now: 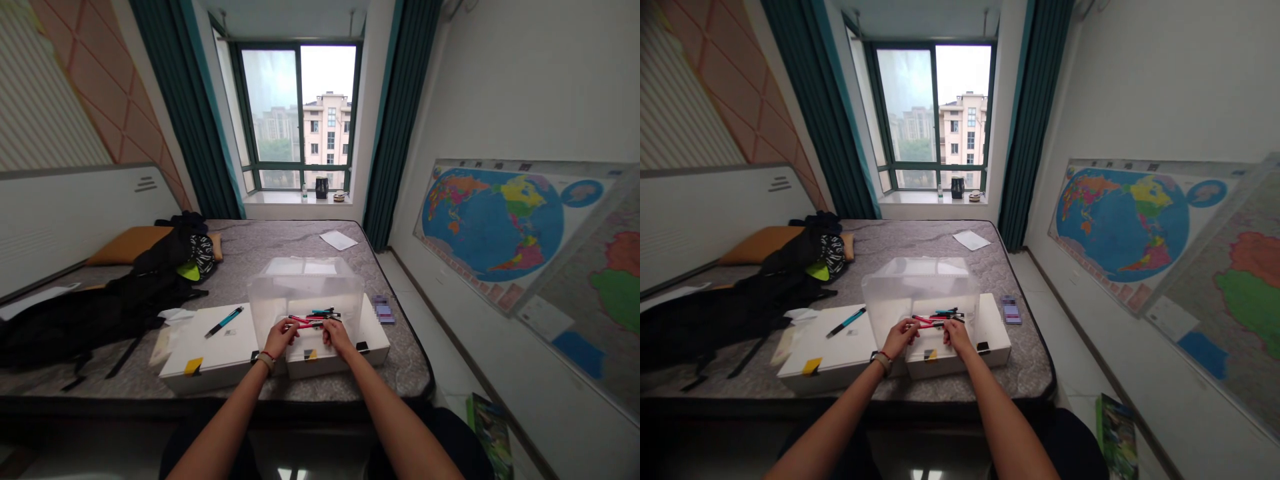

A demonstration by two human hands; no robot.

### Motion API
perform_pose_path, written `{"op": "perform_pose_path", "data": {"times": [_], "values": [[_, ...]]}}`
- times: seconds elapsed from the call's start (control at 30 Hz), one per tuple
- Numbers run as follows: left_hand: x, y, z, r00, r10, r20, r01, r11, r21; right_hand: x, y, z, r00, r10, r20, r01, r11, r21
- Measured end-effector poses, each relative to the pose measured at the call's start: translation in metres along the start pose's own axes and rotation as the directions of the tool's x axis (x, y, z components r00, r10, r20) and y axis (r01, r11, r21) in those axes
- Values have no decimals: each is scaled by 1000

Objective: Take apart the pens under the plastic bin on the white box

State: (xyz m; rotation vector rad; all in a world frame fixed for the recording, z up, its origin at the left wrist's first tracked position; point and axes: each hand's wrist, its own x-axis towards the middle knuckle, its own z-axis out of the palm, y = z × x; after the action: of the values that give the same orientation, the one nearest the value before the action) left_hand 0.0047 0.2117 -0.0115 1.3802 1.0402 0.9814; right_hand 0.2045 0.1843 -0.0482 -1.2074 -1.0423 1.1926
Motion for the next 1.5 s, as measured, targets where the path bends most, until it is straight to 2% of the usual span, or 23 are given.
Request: {"op": "perform_pose_path", "data": {"times": [0.3, 0.47, 0.77, 1.07, 1.3, 1.5], "values": [[3, -5, -3, 999, -23, 30, 25, 998, -49, -3, -7, 3, 1000, 6, -9, -6, 1000, -20], [4, -9, -3, 999, -39, -12, 38, 998, -59, -3, -4, 2, 1000, -20, 19, 20, 1000, -8], [4, -9, -4, 999, 35, 3, -35, 999, -8, 0, 2, 1, 999, -27, 16, 28, 999, -40], [5, -12, -5, 999, -33, 4, 33, 997, -67, -1, -1, 3, 998, -60, -16, 59, 996, -65], [4, -8, -6, 999, -31, 34, 34, 995, -98, -1, -1, 3, 998, -42, -51, 39, 998, -56], [6, -9, -6, 998, -59, 3, 59, 992, -115, -2, -4, 3, 997, -49, -60, 47, 999, -26]]}}
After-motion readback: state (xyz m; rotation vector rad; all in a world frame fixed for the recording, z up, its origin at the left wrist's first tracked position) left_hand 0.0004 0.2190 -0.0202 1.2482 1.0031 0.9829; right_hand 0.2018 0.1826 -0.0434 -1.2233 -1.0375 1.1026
